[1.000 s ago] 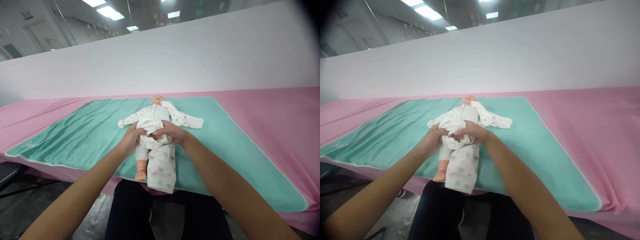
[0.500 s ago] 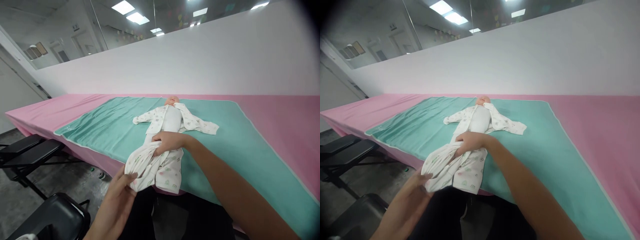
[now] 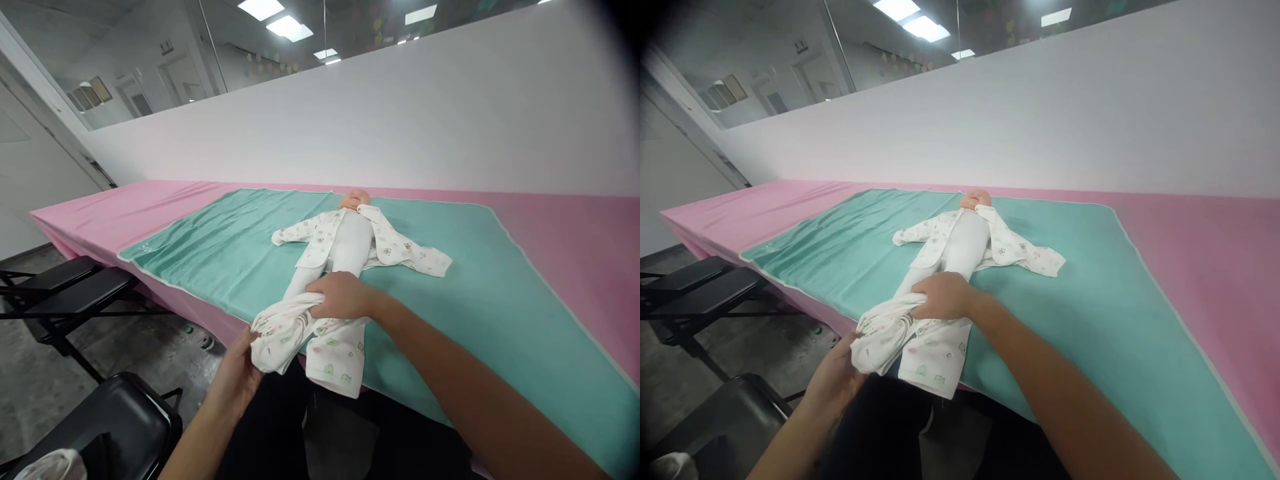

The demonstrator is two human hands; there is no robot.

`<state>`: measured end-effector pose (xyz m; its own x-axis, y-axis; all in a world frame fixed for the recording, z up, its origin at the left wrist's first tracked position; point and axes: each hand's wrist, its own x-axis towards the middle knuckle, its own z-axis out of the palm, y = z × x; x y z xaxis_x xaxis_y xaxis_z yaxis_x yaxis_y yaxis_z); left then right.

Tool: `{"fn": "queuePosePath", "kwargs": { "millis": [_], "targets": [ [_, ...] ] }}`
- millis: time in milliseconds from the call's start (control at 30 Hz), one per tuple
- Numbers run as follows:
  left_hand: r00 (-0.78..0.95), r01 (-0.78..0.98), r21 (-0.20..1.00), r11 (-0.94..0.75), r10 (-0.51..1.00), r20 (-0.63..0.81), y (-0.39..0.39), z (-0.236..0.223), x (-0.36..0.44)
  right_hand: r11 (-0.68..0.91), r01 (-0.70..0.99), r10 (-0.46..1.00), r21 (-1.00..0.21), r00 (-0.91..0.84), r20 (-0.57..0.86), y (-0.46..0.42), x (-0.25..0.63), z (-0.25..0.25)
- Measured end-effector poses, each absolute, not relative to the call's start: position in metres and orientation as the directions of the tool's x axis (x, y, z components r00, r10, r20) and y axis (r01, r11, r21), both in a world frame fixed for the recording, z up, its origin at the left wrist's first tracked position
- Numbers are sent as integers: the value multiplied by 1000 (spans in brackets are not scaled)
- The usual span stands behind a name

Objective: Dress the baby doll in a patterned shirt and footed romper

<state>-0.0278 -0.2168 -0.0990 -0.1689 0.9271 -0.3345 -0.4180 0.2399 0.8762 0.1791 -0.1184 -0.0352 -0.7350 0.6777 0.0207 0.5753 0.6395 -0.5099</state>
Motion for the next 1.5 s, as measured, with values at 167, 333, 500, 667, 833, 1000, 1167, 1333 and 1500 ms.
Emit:
{"fn": "queuePosePath", "kwargs": {
  "millis": [167, 333, 500, 667, 833, 1000, 1167, 1333, 1500],
  "targets": [
    [-205, 68, 995, 70, 977, -55, -223, -112, -17, 598, 565, 714, -569, -698, 56, -116, 179, -39],
    [-188, 299, 953, -57, 975, 117, -210, -90, -16, 465, 437, 748, -770, -659, 78, -113, 185, -37],
    [-73, 79, 982, -170, 982, 175, -192, -75, -10, 303, 257, 704, -918, -710, 34, -108, 199, -36],
    [-85, -150, 981, -126, 990, 114, -172, -73, -23, 189, 158, 666, -969, -746, 8, -109, 202, -36],
    [140, -368, 929, 30, 990, 23, -140, -53, -43, 136, 37, 746, -990, -661, 77, -107, 204, -40],
    [446, -119, 986, 115, 894, -51, -104, -36, -37, 374, 165, 868, -912, -408, 282, -101, 204, -44],
    [344, -88, 995, -49, 936, 77, -57, -31, -16, 426, 278, 904, -861, -155, 398, -92, 206, -45],
    [328, 338, 887, -316, 922, 204, -15, -34, 10, 345, 314, 930, -885, 17, 368, -82, 213, -51],
    [396, 720, 429, -545, 831, 390, -10, -34, 44, 308, 333, 932, -891, 82, 353, -79, 211, -55]
  ]
}}
